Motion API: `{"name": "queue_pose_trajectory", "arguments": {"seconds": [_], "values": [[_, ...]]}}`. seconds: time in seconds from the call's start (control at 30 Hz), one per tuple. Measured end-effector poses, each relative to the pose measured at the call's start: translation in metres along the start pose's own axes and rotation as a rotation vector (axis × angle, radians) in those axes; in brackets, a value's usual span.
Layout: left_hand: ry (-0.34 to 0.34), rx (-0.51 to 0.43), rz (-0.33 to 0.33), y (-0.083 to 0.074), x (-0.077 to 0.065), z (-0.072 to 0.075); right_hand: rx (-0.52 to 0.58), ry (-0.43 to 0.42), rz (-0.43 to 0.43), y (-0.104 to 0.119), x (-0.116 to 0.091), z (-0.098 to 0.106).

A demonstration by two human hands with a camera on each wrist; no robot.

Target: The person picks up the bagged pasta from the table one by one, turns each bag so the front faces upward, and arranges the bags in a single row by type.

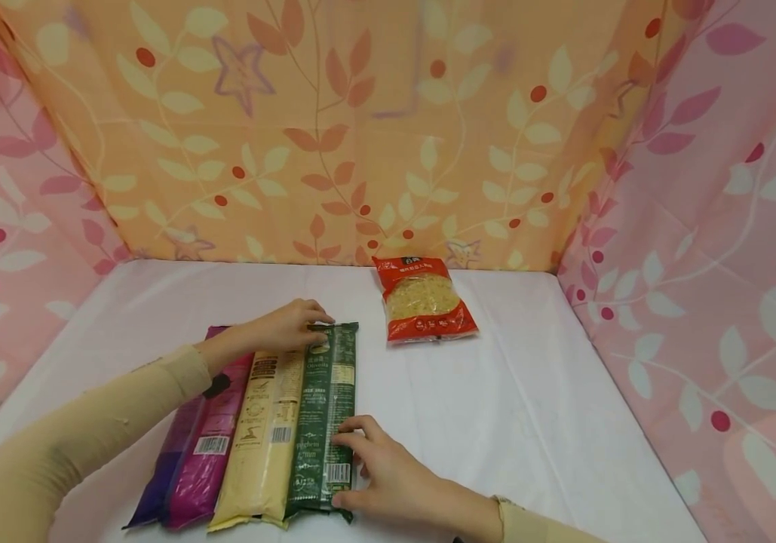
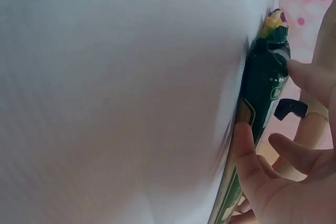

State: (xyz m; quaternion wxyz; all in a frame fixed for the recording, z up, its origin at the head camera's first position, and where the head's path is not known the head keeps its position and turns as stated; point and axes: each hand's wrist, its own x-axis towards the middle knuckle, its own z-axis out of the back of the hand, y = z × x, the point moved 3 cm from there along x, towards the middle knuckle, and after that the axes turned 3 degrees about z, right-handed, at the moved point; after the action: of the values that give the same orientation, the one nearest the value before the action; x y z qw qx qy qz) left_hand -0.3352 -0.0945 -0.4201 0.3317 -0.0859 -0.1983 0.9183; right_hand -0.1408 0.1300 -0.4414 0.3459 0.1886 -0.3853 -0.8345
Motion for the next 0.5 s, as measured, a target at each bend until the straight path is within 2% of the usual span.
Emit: {"name": "queue_pose_trajectory", "arguments": {"seconds": [0.1, 0.23, 0.33, 0.5], "values": [[0.011, 0.023, 0.005, 0.002, 0.001, -0.003, -0.011, 0.013, -0.026, 0.000, 0.000, -0.002], [0.025, 0.021, 0.010, 0.005, 0.004, -0.006, -0.025, 0.002, -0.021, -0.001, 0.001, -0.003], [0.044, -0.030, 0.030, 0.007, 0.007, -0.008, 0.005, -0.016, -0.010, -0.002, 0.002, -0.004], [0.076, -0.159, 0.084, 0.009, 0.012, -0.010, 0.118, -0.046, 0.004, -0.002, 0.001, -0.005]]}}
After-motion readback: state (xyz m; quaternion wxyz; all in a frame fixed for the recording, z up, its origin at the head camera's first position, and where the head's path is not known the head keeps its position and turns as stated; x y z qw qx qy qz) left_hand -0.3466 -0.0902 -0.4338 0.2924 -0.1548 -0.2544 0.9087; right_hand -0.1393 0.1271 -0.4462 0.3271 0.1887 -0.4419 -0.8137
